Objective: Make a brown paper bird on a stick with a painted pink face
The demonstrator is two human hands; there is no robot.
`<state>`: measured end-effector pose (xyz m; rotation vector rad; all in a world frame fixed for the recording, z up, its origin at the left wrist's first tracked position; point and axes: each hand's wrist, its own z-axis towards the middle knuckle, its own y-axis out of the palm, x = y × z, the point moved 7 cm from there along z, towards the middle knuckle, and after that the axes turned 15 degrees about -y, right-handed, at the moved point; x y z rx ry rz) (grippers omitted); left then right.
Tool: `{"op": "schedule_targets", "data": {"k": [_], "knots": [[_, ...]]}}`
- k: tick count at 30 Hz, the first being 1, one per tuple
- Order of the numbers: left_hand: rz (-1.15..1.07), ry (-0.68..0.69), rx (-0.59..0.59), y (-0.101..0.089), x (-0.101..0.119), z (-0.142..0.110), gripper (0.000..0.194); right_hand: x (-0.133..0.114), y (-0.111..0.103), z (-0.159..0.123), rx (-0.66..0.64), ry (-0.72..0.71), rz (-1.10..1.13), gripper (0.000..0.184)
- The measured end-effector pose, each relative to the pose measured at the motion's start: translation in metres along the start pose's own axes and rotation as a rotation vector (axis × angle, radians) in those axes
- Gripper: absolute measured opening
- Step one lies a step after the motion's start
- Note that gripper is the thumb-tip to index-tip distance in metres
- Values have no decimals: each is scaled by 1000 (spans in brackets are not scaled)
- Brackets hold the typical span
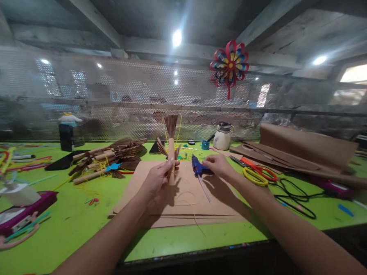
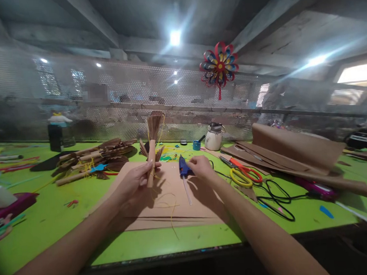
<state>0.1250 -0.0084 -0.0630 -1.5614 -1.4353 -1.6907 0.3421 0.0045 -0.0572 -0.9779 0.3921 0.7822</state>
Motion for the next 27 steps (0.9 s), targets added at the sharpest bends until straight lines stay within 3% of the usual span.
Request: {"op": "schedule_targets", "data": {"k": [2, 5, 8, 11, 14, 18, 22, 27], "knots": [[3, -23, -5, 1, -2, 0, 36, 2, 8, 0, -58, -63, -154, 6], [5, -45, -52, 6, -5, -2, 35, 8, 23, 0, -132, -152, -309, 21], [-4, -41, -55, 6, -6, -2, 35, 15, 36, -1, -170, -202, -390, 25], [-2, -17, -50, 4, -6, 1, 36, 20, 36, -1, -138, -215, -407, 26], [11, 9, -60, 4, -5, 3, 37, 21, 23, 2, -65, -207, -355, 23], [43, 36, -77, 4, -2, 1, 35, 24, -6, 7, 62, -141, -182, 13], [159, 54, -37, 2, 3, 1, 35, 21, -26, 8, 135, -95, 63, 36], [96, 100, -25, 0, 13, -3, 31, -17, -27, -4, 75, -99, 763, 37]]}}
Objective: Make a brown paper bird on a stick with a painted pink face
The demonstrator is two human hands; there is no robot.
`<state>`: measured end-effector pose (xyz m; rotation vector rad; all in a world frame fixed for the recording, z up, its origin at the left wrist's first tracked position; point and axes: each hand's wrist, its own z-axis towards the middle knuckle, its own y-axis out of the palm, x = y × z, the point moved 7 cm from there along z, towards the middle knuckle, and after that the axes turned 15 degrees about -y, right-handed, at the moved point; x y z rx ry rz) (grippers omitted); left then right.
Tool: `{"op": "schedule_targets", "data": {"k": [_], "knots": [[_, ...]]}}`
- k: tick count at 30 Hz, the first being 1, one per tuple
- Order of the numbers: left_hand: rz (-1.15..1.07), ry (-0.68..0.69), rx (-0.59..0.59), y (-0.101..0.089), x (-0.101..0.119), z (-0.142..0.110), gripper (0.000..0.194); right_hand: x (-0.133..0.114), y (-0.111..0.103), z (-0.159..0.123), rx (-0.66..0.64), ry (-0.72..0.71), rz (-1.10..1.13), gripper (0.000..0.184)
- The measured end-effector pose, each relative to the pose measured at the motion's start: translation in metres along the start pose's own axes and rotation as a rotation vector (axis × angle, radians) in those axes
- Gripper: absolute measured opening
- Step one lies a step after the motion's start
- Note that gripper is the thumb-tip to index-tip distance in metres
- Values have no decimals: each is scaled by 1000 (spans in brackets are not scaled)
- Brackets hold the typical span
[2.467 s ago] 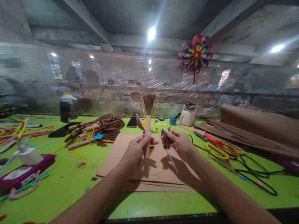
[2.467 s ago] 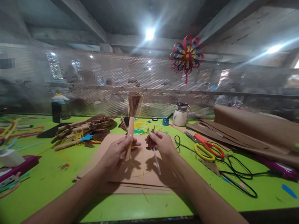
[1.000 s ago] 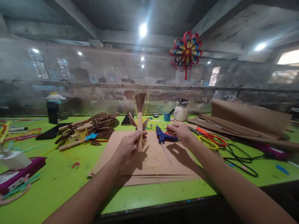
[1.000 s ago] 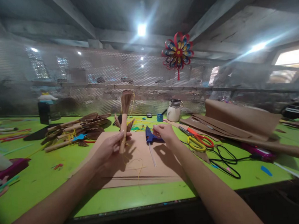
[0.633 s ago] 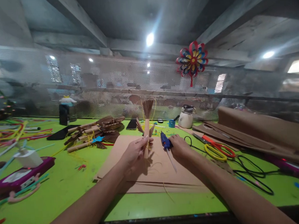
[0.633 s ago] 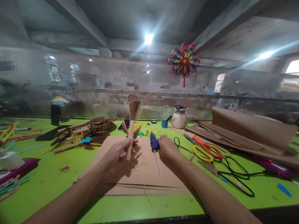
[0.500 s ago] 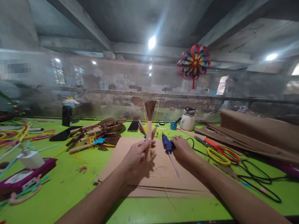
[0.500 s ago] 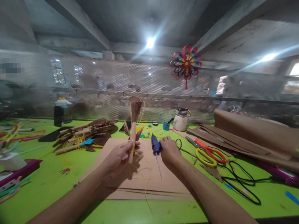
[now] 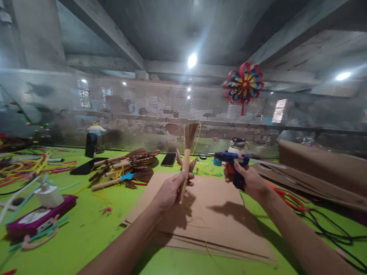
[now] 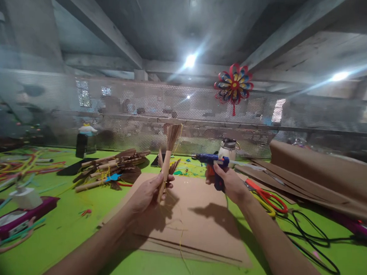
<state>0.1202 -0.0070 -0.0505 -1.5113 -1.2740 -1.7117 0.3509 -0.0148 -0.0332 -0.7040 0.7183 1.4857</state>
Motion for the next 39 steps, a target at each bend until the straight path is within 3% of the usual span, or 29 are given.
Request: {"op": "schedule_targets", "data": {"k": [5, 10, 39], "knots": [[-169, 13, -108, 11, 5, -9, 25, -32, 37, -13, -115, -34, 171, 34], [-201, 33, -199, 21, 7, -17, 26, -30, 52, -19, -150, -50, 123, 31], [-150, 21, -180, 28, 5, -21, 29, -28, 55, -21, -154, -83, -72, 41]]}}
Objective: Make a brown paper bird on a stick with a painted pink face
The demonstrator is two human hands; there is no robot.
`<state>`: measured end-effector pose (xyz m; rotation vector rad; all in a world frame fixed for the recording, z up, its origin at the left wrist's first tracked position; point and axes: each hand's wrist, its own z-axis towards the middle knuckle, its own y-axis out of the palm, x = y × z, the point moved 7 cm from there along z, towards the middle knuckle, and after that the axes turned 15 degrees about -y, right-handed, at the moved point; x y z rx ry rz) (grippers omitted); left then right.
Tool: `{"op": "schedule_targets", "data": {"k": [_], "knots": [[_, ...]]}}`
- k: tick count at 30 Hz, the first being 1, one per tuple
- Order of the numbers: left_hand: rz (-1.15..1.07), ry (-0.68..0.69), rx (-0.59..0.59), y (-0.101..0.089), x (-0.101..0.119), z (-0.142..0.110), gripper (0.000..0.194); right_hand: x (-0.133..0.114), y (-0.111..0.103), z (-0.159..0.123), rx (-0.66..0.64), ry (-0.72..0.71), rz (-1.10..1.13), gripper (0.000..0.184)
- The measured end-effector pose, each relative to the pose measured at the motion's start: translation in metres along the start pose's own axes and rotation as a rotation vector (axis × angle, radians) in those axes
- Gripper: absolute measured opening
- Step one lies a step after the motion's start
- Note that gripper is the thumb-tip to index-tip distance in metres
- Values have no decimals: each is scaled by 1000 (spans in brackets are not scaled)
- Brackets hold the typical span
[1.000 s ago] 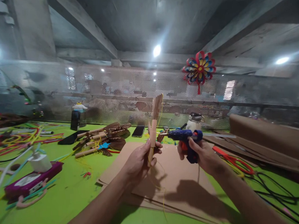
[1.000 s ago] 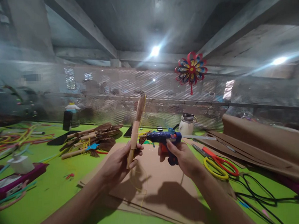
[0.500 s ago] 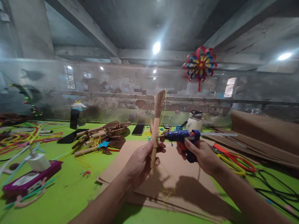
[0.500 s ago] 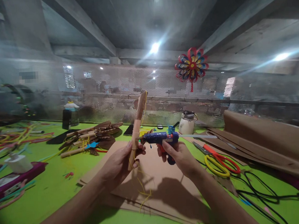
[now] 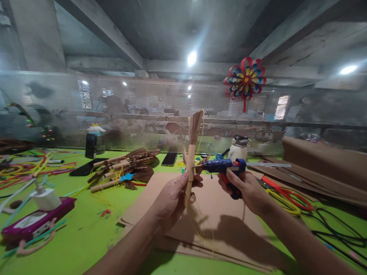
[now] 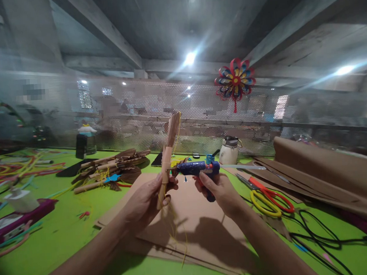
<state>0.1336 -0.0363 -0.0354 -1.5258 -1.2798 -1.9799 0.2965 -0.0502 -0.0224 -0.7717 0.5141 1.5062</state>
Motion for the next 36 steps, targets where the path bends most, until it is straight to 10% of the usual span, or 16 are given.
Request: {"op": "schedule_targets", "data": {"k": [36], "knots": [[-35, -24, 38, -2, 1, 0, 26, 4, 2, -1, -19, -21, 24, 36]]}}
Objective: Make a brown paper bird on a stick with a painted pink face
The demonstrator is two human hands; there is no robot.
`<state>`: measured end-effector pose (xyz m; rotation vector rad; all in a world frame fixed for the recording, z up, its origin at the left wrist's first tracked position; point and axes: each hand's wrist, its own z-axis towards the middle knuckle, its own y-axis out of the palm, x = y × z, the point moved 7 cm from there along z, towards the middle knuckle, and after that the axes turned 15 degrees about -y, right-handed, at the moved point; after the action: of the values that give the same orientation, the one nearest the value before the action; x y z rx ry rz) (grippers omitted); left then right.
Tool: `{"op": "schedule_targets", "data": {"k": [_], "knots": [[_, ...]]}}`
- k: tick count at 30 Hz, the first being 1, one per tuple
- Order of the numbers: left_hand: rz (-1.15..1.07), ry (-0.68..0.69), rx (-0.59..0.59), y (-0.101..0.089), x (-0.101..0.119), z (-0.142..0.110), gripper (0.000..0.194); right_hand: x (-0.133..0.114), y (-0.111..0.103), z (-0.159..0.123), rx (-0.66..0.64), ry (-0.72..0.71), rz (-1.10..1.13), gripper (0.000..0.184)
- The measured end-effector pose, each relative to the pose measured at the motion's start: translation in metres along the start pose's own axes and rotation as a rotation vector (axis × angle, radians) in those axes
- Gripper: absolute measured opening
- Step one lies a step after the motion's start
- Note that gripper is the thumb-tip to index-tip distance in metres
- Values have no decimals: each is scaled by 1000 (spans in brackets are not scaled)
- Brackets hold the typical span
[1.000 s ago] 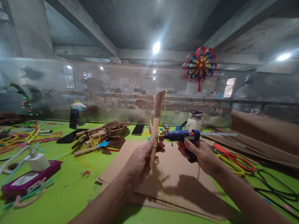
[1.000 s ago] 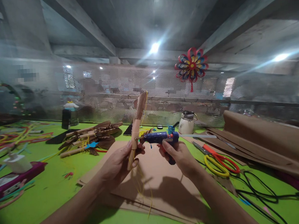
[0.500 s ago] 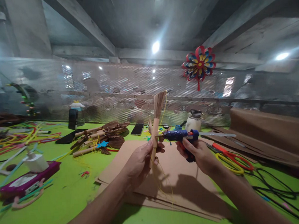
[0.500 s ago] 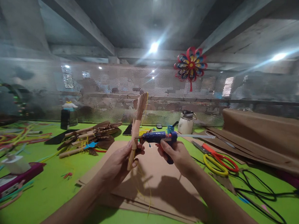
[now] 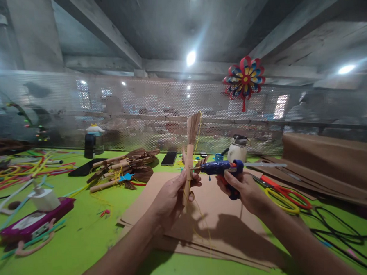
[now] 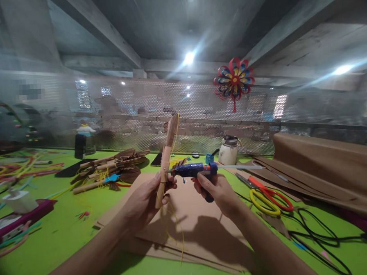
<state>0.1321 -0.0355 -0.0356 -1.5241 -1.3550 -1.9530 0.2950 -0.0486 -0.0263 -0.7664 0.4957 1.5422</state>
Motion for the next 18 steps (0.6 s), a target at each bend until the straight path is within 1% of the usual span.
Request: {"op": "schedule_targets", "data": {"k": [5, 11, 16, 18], "knots": [[10, -8, 4, 2, 0, -1, 26, -1, 2, 0, 5, -17, -16, 39], [0, -22, 33, 0, -3, -1, 28, 1, -3, 1, 24, -24, -53, 39], [6, -6, -2, 0, -2, -1, 26, 1, -3, 0, 24, -14, 10, 36], [11, -6, -1, 1, -1, -1, 25, 0, -2, 0, 16, -13, 3, 36]]}}
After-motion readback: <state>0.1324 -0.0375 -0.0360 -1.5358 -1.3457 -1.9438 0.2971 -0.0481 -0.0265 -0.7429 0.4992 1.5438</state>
